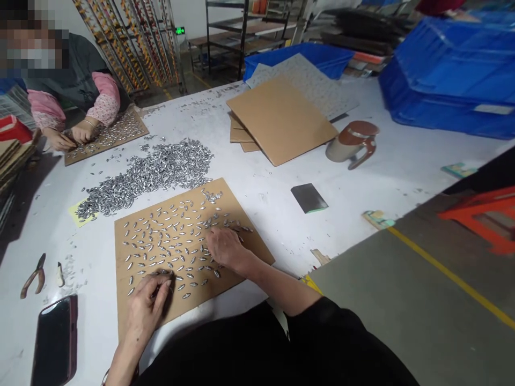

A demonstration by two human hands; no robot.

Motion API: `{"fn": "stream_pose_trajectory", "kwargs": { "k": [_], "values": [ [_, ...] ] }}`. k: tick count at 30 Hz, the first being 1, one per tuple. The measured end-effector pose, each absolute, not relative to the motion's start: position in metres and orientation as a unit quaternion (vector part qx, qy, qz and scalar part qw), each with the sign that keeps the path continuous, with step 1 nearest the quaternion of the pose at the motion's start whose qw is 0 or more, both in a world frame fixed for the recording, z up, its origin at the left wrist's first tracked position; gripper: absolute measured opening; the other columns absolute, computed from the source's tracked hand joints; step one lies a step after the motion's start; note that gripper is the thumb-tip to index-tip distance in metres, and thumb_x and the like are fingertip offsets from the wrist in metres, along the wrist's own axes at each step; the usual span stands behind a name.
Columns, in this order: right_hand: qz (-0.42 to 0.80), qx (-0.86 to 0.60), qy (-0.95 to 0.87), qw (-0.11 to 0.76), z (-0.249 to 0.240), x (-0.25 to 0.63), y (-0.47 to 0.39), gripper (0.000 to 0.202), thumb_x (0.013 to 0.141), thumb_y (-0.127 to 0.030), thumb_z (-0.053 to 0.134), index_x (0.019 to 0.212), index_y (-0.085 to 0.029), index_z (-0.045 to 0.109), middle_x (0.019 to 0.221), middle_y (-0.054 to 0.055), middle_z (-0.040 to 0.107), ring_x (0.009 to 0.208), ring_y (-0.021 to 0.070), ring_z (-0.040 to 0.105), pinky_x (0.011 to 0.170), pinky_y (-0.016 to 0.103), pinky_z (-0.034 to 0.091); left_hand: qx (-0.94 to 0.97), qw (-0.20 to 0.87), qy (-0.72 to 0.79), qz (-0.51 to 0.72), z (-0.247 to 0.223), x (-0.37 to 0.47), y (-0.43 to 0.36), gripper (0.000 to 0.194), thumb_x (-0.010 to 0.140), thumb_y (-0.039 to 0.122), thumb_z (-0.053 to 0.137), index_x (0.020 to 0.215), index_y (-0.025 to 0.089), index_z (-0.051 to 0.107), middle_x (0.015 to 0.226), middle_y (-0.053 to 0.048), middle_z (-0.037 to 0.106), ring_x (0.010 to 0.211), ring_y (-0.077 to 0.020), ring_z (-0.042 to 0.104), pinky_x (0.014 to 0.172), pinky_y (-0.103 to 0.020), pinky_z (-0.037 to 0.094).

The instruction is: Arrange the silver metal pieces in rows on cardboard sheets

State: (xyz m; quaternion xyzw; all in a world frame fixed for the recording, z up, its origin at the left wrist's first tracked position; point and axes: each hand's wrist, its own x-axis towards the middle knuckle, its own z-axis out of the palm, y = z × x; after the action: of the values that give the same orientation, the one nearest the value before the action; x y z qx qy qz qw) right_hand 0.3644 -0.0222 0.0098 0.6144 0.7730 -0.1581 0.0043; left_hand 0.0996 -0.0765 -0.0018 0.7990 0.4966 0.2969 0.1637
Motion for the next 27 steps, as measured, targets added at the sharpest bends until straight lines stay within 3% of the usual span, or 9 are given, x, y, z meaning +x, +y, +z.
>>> {"fn": "stream_pose_trajectory", "kwargs": {
  "k": [8,27],
  "values": [
    [-0.165,0.682,0.709,-0.077,0.017,0.406,-0.028,0.02,0.103,-0.026,0.052,0.095,-0.019,0.069,0.101,0.007,0.067,0.09,0.017,0.064,0.074,0.025,0.043,0.793,0.154,0.513,0.289,0.005,0.095,-0.073,0.021,0.098,0.037,0.056,0.093,0.024,0.071,0.09,-0.006,0.074,0.081,-0.021,0.073,0.074,-0.033,0.06],
    [-0.147,0.616,0.772,-0.059,0.006,0.395,-0.038,0.022,0.102,-0.025,0.052,0.09,-0.018,0.07,0.096,0.007,0.067,0.084,0.0176,0.063,0.077,0.028,0.044,0.804,0.146,0.5,0.287,0.004,0.099,-0.069,0.025,0.099,0.038,0.054,0.089,0.023,0.071,0.085,-0.005,0.074,0.077,-0.0201,0.072,0.073,-0.032,0.059]
  ]
}}
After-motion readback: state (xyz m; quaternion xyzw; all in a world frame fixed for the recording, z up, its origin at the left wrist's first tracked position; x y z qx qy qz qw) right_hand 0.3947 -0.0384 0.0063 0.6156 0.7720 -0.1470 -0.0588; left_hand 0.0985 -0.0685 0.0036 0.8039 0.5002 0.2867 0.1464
